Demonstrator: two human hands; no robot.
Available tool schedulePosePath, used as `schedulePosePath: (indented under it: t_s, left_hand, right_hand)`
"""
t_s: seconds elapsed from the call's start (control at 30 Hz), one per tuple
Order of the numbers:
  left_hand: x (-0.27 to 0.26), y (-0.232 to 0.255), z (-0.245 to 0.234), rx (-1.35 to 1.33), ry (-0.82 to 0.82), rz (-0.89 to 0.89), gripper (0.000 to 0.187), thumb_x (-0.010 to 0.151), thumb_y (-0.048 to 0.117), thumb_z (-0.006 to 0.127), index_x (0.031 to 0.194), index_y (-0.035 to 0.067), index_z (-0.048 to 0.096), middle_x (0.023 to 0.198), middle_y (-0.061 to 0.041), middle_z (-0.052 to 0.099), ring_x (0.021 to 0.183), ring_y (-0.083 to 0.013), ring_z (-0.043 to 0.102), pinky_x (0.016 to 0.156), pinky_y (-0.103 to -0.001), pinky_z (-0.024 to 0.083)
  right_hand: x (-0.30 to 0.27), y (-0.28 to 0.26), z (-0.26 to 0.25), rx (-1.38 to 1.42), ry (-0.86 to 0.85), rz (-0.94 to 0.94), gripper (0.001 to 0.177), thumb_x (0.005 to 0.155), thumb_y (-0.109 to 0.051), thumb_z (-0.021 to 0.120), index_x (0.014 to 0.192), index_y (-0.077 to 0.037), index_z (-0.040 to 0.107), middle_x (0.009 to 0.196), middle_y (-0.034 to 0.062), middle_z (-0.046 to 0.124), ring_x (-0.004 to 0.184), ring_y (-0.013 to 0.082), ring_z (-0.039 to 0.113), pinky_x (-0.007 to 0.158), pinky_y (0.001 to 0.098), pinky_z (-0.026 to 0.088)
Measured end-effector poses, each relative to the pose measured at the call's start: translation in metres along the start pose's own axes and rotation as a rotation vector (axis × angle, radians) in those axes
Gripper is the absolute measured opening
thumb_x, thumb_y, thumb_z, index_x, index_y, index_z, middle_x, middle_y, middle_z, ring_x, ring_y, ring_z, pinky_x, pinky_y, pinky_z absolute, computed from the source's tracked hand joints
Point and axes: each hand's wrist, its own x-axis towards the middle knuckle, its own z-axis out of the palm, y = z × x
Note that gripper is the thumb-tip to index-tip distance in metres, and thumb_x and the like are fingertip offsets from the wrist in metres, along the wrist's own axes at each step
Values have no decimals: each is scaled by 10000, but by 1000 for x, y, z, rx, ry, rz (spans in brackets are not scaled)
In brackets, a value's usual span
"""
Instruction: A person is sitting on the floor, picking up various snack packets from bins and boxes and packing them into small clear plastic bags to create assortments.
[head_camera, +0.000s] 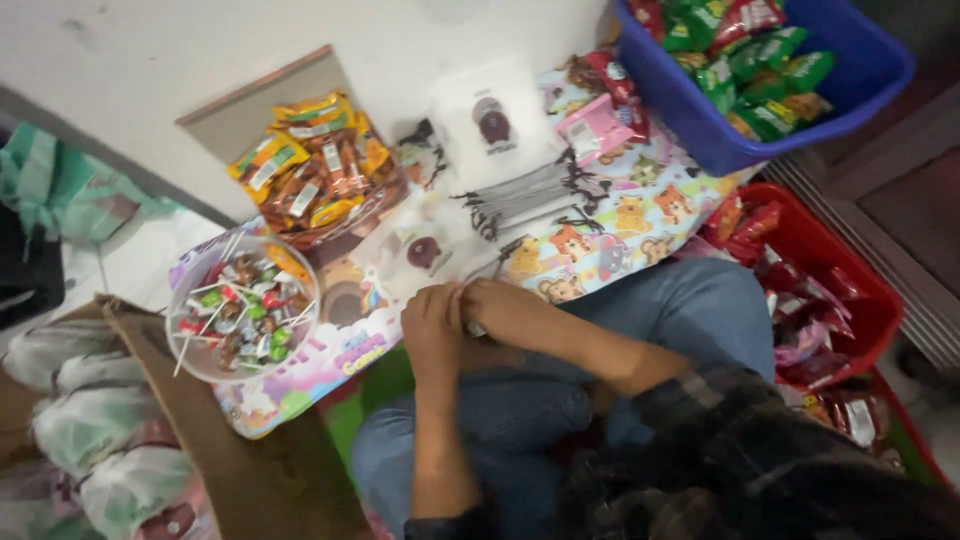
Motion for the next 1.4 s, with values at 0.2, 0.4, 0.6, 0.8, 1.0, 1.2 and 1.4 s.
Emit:
schedulePosePath:
  t_s: [0.2,0.4,0.6,0.8,1.0,1.2,1.4]
  left_hand:
    - [-11,-11,17,-19,-137,-89,113,951,283,710,1042,231,751,945,12,684,811,-251,664,732,-375,508]
    - [-10,-6,17,-176,39,-95,227,1009,198,627,1203,173,742,1014,-50,681,895,-275,656,801,-383,505]
    - [40,-1,10,-265,256,25,205,1092,193,549,1176,93,707,1001,-69,752,937,-250,697,839,-384,538]
    - [19,-29,19,-260,236,26,230,1071,104,556,1252,69,694,997,-94,724,920,-277,680,813,-408,554]
    - [8,-27,2,-319,282,-90,252,1085,194,537,1163,43,723,944,-75,735,797,-194,654,703,-325,533]
    - [4,-27,12,-408,317,-84,234,1085,170,536,1172,53,720,946,-76,739,811,-192,653,693,-318,536]
    - [4,-10,20,-555,145,-224,185,1006,132,570,1006,68,744,995,-84,734,962,-236,699,882,-351,540]
  right_hand:
    - [-76,53,24,253,409,65,218,923,-188,742,1133,-145,783,1180,49,753,1145,261,692,1009,367,532]
    - [-157,185,-121,220,719,451,428,728,-99,902,1125,-56,749,1128,139,696,1126,352,651,1045,412,474]
    - [-157,284,-218,-219,485,776,364,1013,-48,623,1354,-123,728,1136,135,688,978,341,654,802,511,491]
    - [-87,253,-246,-16,-160,1136,503,1009,-118,587,1464,-333,593,1454,172,573,768,342,638,689,470,520]
    - [-168,365,-189,-397,-51,978,451,846,-364,839,1249,-183,749,1208,213,657,1066,420,635,833,530,523]
    - [-195,345,-221,-443,502,832,346,821,51,712,1051,-197,780,999,80,765,846,287,702,755,400,507]
    - [-121,151,-254,-17,682,709,340,981,161,692,1263,-27,715,1138,122,688,736,155,512,624,318,445]
